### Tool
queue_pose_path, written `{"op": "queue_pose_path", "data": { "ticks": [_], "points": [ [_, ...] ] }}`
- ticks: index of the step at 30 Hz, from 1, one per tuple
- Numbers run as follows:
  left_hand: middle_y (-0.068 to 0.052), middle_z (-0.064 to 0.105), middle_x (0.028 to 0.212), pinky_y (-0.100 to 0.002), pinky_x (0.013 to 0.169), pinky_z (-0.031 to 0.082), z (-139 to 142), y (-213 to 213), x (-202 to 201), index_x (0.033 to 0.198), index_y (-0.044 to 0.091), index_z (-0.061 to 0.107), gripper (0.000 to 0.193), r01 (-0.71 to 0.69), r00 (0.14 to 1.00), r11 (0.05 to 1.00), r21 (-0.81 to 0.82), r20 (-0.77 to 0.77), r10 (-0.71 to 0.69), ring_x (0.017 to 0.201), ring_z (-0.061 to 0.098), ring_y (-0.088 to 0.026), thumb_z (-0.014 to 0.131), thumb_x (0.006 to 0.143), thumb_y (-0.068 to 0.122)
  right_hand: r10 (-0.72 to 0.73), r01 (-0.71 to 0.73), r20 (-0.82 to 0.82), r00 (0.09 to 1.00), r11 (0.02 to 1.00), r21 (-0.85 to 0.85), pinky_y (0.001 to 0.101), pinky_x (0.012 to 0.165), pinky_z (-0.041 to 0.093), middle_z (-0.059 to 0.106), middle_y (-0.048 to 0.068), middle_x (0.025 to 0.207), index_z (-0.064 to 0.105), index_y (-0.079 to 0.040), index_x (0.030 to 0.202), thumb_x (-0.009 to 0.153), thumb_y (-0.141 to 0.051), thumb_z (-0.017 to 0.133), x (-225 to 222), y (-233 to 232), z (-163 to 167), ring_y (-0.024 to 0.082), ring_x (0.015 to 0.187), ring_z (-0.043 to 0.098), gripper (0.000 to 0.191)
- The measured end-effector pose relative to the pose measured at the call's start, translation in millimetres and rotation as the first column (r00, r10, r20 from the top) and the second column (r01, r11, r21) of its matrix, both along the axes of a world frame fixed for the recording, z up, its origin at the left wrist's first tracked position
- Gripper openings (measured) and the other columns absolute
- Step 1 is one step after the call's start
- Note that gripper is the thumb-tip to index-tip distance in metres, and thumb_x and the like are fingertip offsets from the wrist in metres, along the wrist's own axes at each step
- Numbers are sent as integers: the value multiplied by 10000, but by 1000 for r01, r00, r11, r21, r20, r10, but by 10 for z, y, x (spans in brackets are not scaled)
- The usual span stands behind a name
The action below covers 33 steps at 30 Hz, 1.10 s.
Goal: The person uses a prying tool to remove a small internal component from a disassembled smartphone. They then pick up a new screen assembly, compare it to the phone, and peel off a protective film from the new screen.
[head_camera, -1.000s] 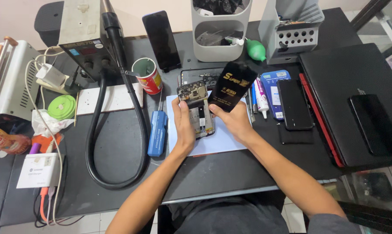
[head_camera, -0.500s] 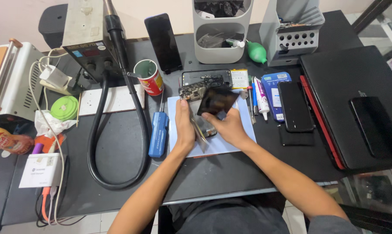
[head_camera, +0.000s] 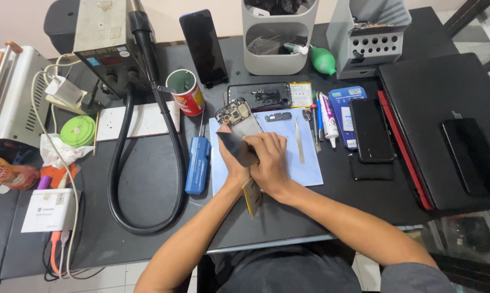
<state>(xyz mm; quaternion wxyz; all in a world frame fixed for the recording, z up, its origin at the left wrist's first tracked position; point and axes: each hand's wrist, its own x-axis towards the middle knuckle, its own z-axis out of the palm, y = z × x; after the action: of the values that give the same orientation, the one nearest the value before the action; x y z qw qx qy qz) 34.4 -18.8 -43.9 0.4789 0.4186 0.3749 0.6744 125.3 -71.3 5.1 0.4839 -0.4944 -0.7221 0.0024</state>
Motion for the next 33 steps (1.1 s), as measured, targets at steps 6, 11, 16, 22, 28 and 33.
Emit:
{"op": "queue_pose_path", "data": {
  "ticks": [6, 11, 16, 22, 28, 33],
  "points": [
    [-71, 435, 790, -348, 681, 415, 139, -37, -34, 922, 50, 481, 397, -135, 969, 991, 10, -208, 134, 717, 404, -174, 335, 1131, 355, -34, 27, 109, 993, 998, 56, 463, 958, 354, 590, 122, 1120, 630, -39, 1211, 629, 54, 654, 19, -7, 37, 324, 1065, 573, 590],
    [-53, 484, 846, -348, 719, 417, 77, -12, -50, 944, 48, 492, 383, -301, 851, 945, 126, -412, 326, 761, 459, -173, 354, 1145, 343, -47, 44, 87, 995, 998, 37, 466, 921, 410, 588, 146, 1130, 624, -31, 1236, 644, 52, 659, -12, 14, 34, 356, 1047, 559, 599],
    [-66, 451, 946, -350, 782, 459, -40, 173, -74, 1046, 37, 438, 328, -257, 939, 944, 209, -177, 295, 857, 466, -181, 514, 1120, 348, -66, 65, 3, 998, 997, 40, 466, 922, 458, 586, 140, 1137, 619, -40, 1237, 657, 63, 643, -123, 120, 58, 367, 1064, 572, 590],
    [-98, 532, 893, -354, 774, 476, 201, 467, -105, 1061, 28, 483, 417, -333, 943, 943, 23, -14, 333, 818, 542, -199, 378, 1128, 425, -67, 77, -71, 995, 987, 139, 468, 937, 469, 576, 144, 1135, 613, -28, 1250, 680, 57, 677, -152, 447, 63, 373, 1063, 567, 579],
    [-178, 610, 987, -406, 793, 484, 392, 615, 27, 1164, -1, 498, 460, -369, 927, 929, 0, -73, 368, 870, 592, -288, 327, 1110, 422, -124, 135, -82, 989, 980, 147, 468, 915, 501, 574, 155, 1112, 621, -35, 1214, 687, 72, 645, -53, 697, 40, 378, 1047, 584, 539],
    [-232, 673, 1070, -430, 862, 487, 413, 724, 196, 1203, 0, 536, 476, -464, 883, 883, -72, -117, 455, 967, 652, -343, 316, 1099, 409, -134, 146, -214, 967, 988, 41, 428, 829, 528, 575, 158, 1128, 612, -48, 1204, 903, 22, 639, 13, 726, 21, 368, 1007, 634, 310]
  ]
}}
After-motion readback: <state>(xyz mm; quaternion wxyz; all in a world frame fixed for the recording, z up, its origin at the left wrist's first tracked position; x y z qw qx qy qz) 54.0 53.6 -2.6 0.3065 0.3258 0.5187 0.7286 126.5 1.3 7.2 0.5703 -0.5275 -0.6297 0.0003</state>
